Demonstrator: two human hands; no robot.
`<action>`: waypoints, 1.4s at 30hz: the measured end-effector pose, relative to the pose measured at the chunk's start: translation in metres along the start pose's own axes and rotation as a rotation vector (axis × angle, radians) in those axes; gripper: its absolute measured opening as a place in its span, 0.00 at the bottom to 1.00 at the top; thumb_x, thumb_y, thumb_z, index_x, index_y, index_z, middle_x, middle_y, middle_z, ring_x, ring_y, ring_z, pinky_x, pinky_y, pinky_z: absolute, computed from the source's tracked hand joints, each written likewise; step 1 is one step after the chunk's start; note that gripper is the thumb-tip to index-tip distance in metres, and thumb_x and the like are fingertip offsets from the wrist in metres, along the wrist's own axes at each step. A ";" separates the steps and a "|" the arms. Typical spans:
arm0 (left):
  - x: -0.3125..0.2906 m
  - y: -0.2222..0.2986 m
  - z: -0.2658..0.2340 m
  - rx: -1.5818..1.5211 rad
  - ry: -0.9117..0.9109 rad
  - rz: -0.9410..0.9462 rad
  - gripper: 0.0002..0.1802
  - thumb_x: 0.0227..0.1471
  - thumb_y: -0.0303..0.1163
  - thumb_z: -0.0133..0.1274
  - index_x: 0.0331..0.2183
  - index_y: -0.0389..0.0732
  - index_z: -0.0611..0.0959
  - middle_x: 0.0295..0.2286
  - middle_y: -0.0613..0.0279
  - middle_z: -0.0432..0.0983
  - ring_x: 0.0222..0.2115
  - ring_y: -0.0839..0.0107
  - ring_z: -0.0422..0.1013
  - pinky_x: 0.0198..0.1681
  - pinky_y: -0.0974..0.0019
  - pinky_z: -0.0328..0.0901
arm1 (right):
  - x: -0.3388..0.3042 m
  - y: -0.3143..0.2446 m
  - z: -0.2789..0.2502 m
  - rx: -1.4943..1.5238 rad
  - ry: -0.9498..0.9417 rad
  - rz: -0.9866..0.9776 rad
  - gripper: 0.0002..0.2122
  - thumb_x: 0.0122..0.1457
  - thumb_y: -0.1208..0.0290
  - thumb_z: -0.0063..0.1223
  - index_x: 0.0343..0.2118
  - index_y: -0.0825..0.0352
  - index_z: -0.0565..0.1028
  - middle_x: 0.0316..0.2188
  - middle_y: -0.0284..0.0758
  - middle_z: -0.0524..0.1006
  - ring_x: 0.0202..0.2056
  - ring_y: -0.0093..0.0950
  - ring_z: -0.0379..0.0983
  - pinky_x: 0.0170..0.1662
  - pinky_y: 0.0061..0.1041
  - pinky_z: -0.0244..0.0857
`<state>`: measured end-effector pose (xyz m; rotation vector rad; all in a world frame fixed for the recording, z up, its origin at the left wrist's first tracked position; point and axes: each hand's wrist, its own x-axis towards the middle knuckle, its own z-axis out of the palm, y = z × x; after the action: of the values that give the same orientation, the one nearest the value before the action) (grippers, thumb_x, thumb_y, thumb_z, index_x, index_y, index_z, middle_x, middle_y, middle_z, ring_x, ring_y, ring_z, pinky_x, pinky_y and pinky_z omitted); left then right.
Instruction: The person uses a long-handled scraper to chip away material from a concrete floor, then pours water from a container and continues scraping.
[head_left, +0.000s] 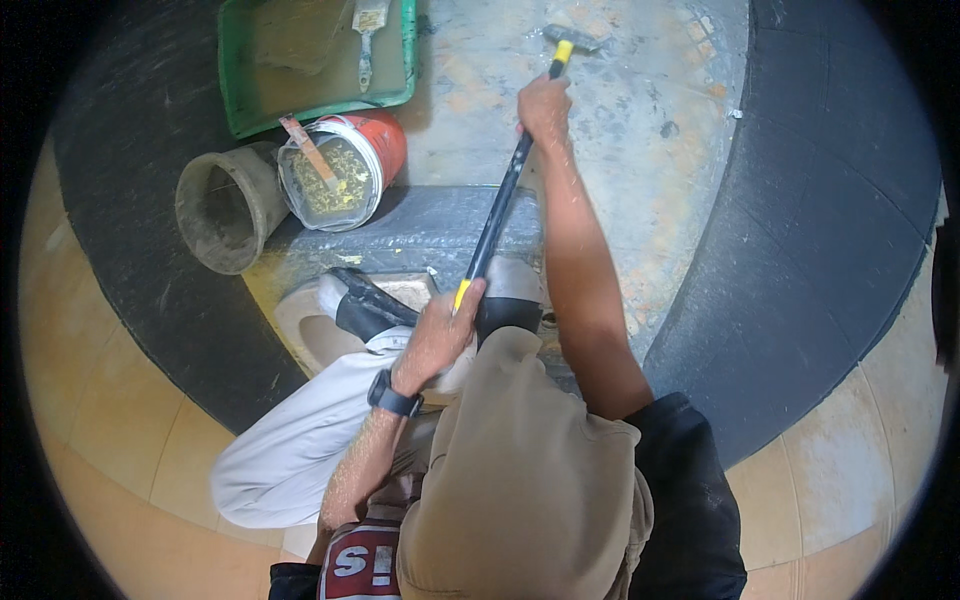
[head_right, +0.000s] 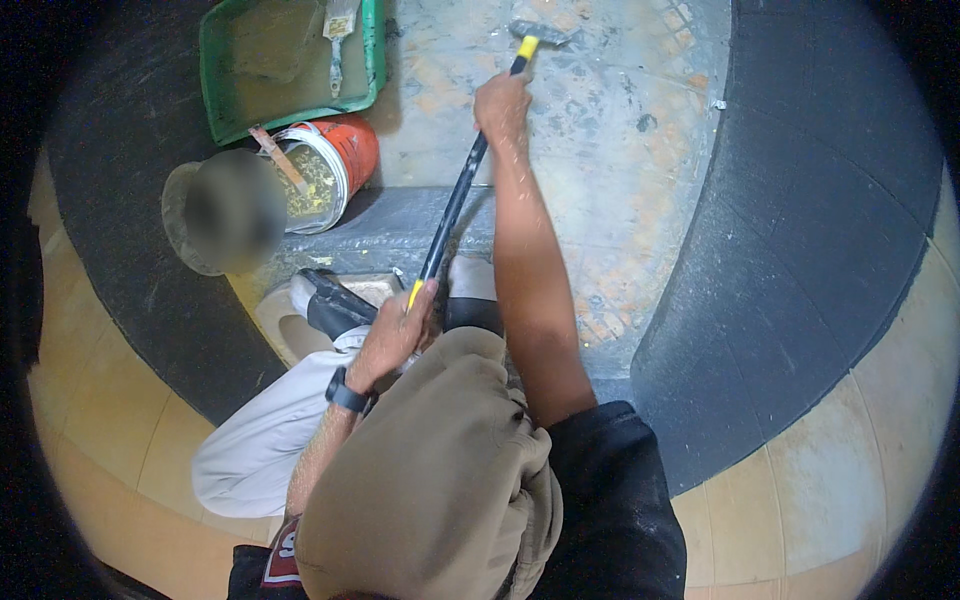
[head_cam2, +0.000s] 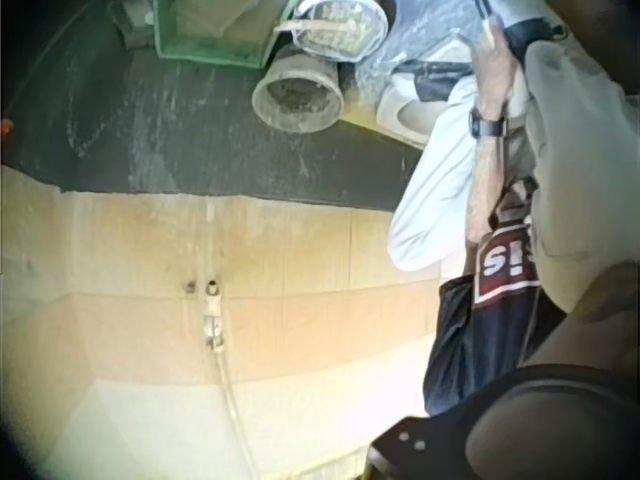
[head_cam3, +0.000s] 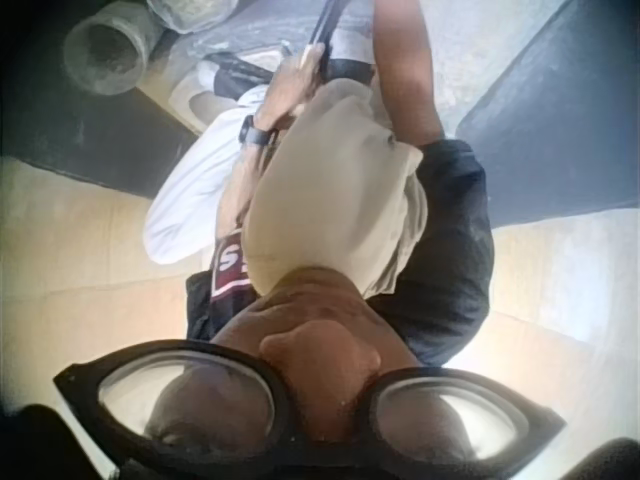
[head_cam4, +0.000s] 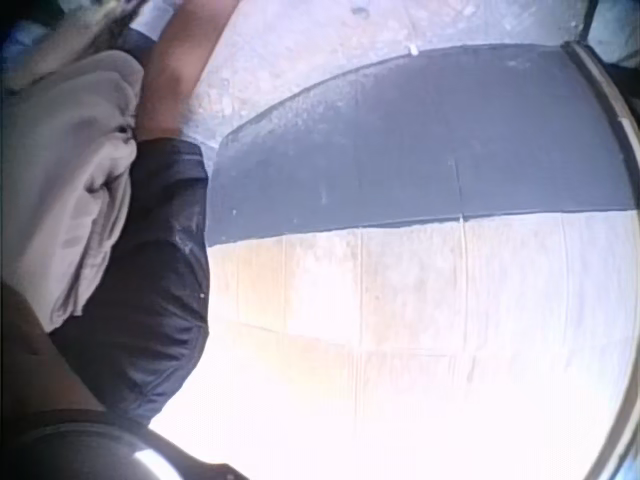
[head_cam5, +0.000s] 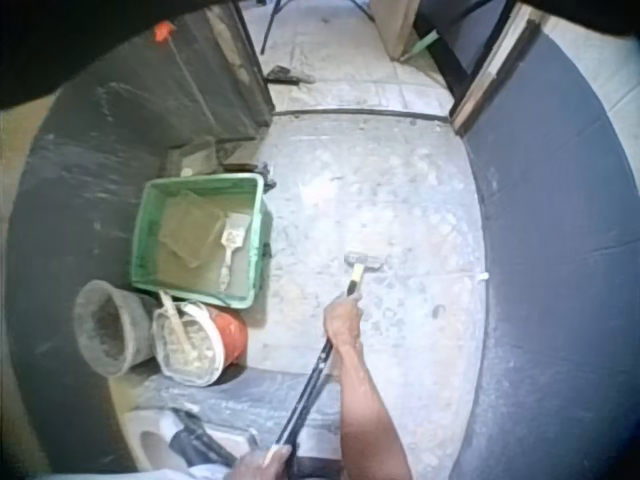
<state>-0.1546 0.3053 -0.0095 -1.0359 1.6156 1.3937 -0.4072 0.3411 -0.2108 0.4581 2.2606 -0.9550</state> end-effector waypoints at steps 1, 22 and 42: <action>0.011 0.009 -0.006 0.025 -0.020 -0.005 0.36 0.68 0.57 0.35 0.20 0.37 0.71 0.11 0.66 0.62 0.16 0.73 0.61 0.22 0.63 0.59 | 0.016 -0.001 -0.003 -0.029 -0.028 -0.038 0.21 0.68 0.62 0.38 0.47 0.82 0.64 0.36 0.62 0.77 0.24 0.46 0.80 0.33 0.37 0.76; 0.033 0.034 -0.002 -0.042 -0.039 0.079 0.34 0.67 0.58 0.37 0.20 0.39 0.69 0.14 0.67 0.61 0.15 0.76 0.60 0.21 0.65 0.59 | 0.079 0.002 -0.009 -0.441 -0.027 -0.316 0.16 0.63 0.66 0.43 0.39 0.77 0.76 0.36 0.54 0.79 0.32 0.49 0.79 0.41 0.41 0.74; 0.037 0.013 0.002 0.090 -0.043 0.058 0.39 0.66 0.59 0.37 0.21 0.32 0.76 0.12 0.60 0.66 0.16 0.68 0.66 0.24 0.59 0.62 | 0.052 0.010 -0.030 0.039 -0.005 0.082 0.17 0.67 0.67 0.43 0.43 0.82 0.61 0.27 0.53 0.78 0.20 0.38 0.79 0.23 0.32 0.75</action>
<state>-0.1807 0.3047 -0.0386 -0.9080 1.6730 1.3592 -0.4523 0.3735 -0.2349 0.5600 2.2046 -0.9584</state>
